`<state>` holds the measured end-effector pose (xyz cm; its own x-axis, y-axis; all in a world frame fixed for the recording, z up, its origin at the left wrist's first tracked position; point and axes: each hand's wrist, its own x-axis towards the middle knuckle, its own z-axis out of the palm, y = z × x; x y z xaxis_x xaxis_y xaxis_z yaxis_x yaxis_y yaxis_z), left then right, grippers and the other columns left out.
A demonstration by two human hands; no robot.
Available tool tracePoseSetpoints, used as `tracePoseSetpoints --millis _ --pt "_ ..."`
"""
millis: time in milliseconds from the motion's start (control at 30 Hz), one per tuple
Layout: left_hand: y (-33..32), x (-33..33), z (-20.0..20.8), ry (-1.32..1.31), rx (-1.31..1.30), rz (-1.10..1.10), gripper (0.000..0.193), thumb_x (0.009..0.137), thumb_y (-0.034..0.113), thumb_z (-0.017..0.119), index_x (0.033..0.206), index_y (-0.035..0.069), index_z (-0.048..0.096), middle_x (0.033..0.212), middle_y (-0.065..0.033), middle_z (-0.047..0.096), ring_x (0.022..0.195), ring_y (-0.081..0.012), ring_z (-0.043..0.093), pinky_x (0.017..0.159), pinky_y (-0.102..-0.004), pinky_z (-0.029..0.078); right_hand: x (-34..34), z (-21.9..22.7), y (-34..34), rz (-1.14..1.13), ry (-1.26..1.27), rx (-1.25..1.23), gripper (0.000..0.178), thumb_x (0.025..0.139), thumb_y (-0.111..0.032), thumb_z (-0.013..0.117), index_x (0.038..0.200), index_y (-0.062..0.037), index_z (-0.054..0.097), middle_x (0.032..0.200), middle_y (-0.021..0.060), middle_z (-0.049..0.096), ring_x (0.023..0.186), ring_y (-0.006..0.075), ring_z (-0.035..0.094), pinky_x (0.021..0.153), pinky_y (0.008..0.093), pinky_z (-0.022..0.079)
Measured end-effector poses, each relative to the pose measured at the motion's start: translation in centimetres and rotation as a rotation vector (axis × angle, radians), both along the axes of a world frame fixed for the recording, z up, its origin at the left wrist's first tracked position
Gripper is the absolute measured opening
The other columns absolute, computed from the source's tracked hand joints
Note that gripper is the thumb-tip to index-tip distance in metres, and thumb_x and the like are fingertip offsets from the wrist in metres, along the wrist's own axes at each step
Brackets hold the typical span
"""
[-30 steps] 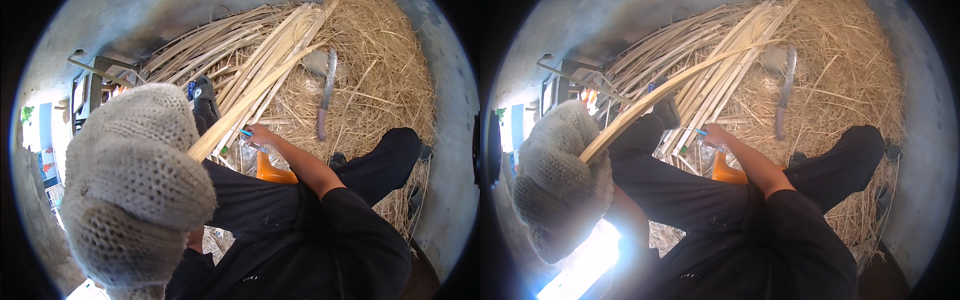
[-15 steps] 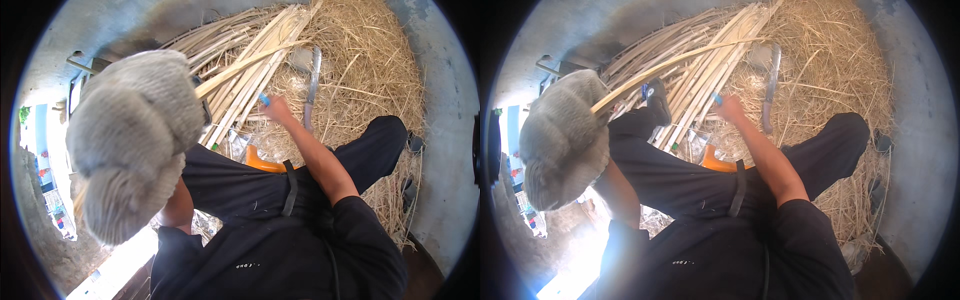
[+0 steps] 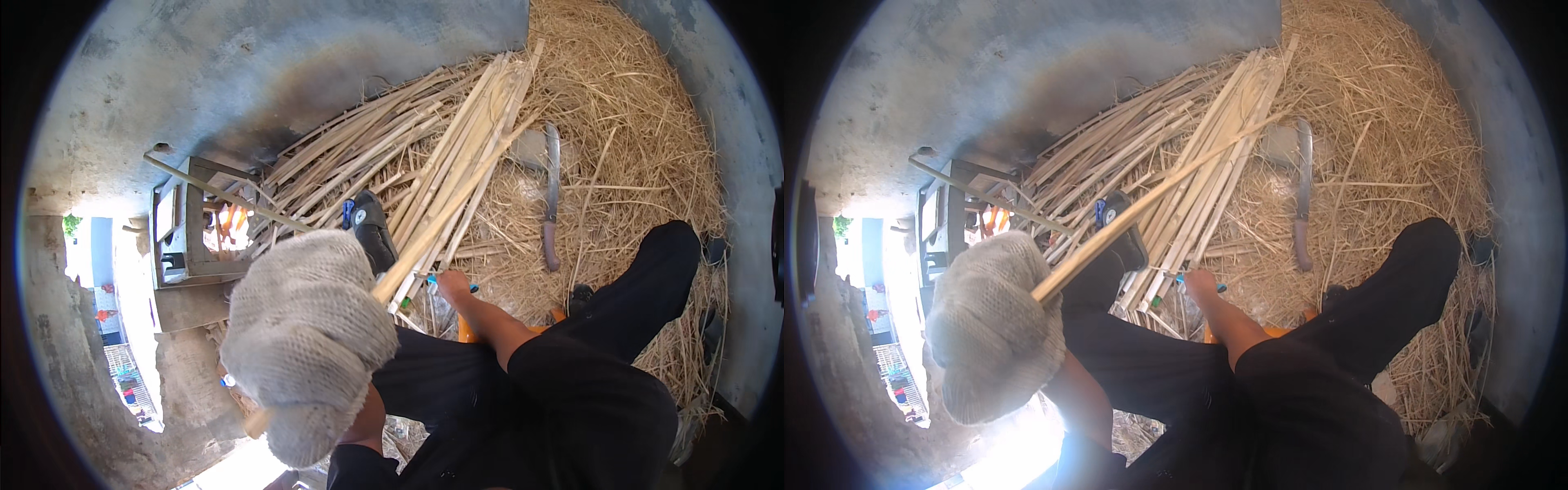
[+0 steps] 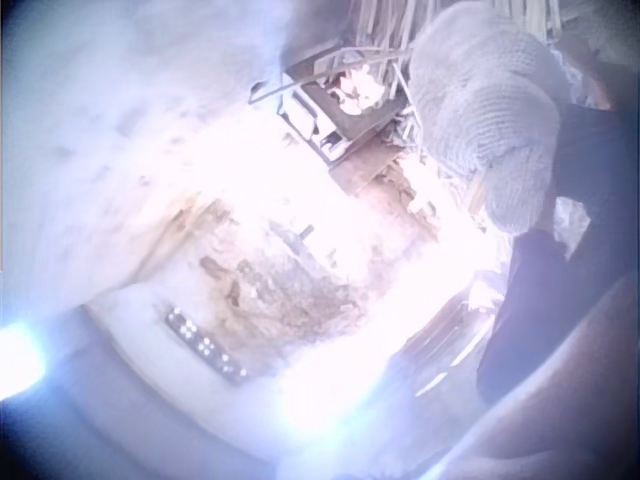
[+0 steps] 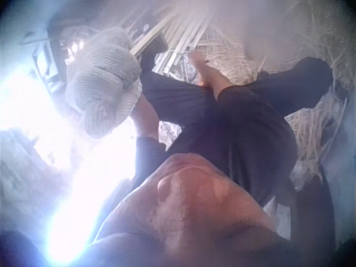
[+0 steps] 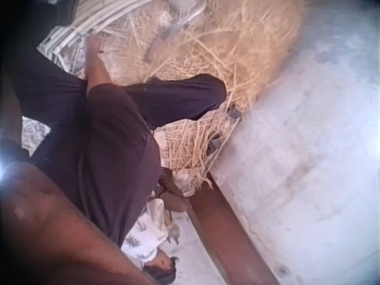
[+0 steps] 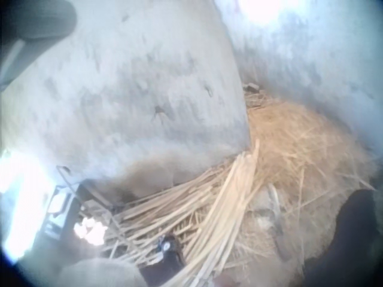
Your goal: The person sits on a straw-covered floor and uses a knife to split a long bamboo stick into thin strips. They hold the bamboo vertically and shave off layers, occasionally switching between a blue-handled and a green-handled knife.
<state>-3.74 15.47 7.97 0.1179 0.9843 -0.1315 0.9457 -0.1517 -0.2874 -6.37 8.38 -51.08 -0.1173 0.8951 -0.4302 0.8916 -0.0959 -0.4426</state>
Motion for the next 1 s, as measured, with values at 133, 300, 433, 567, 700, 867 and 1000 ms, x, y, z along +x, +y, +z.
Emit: tracePoseSetpoints --millis 133,300,433,567,700,867,1000 --pt "1.0 0.4 0.6 0.026 0.025 0.024 0.009 0.087 0.017 0.070 0.088 0.010 0.066 0.085 -0.0078 0.069 0.080 -0.0189 0.069 0.073 -0.0301 0.059 0.1 0.2 -0.5 -0.163 0.083 0.087 0.027 0.082 -0.029 0.064 0.086 -0.0032 0.073 0.087 0.0195 0.071 0.083 0.0337 0.071 0.078 0.0446 0.057" --pt "0.3 -2.5 -3.8 -0.006 0.014 0.009 0.010 0.087 0.018 0.070 0.087 0.010 0.066 0.085 -0.0081 0.069 0.080 -0.0194 0.069 0.073 -0.0308 0.059 6.6 2.1 -1.2 0.002 0.451 -0.422 0.037 0.077 -0.033 0.068 0.088 0.0020 0.071 0.092 0.0228 0.070 0.085 0.0329 0.069 0.076 0.0439 0.055" --pt "0.7 -3.1 -6.8 -0.072 0.126 -0.122 0.010 0.086 0.018 0.069 0.086 0.009 0.065 0.084 -0.0085 0.068 0.079 -0.0202 0.069 0.073 -0.0318 0.058 10.4 -2.7 -3.3 -0.056 0.398 -0.161 0.036 0.074 -0.034 0.071 0.081 0.0011 0.072 0.068 0.0149 0.067 0.060 0.0265 0.066 0.057 0.0402 0.053" --pt "0.9 -4.4 -7.9 -0.106 0.187 -0.151 0.011 0.085 0.019 0.069 0.086 0.008 0.065 0.084 -0.0089 0.068 0.079 -0.0209 0.068 0.074 -0.0327 0.058 12.9 2.7 -2.1 -0.116 0.364 -0.672 0.032 0.074 -0.033 0.071 0.081 -0.0016 0.073 0.061 0.0106 0.062 0.054 0.0213 0.061 0.051 0.0391 0.049" --pt "0.6 -4.4 -7.9 -0.139 0.218 -0.189 0.012 0.084 0.019 0.069 0.085 0.007 0.065 0.084 -0.0094 0.068 0.078 -0.0217 0.068 0.074 -0.0337 0.058 14.2 1.6 -3.2 0.121 0.164 -0.689 0.035 0.074 -0.035 0.070 0.087 -0.0027 0.073 0.071 0.0127 0.067 0.067 0.0255 0.066 0.061 0.0418 0.052" --pt "1.3 -5.0 -8.8 -0.185 0.279 -0.244 0.014 0.083 0.019 0.068 0.085 0.006 0.065 0.083 -0.0099 0.068 0.078 -0.0227 0.068 0.074 -0.0349 0.058 15.4 8.0 -3.4 0.057 0.126 -0.238 0.038 0.075 -0.040 0.068 0.088 -0.0040 0.073 0.085 0.0163 0.071 0.085 0.0337 0.068 0.076 0.0440 0.054" --pt "1.3 -5.9 -8.5 -0.239 0.338 -0.276 0.015 0.083 0.019 0.068 0.084 0.005 0.064 0.083 -0.0103 0.067 0.078 -0.0235 0.068 0.074 -0.0359 0.058 16.5 11.3 -2.7 0.177 0.018 0.076 0.027 0.077 -0.032 0.065 0.085 -0.0079 0.074 0.083 0.0150 0.071 0.085 0.0330 0.070 0.075 0.0442 0.056"
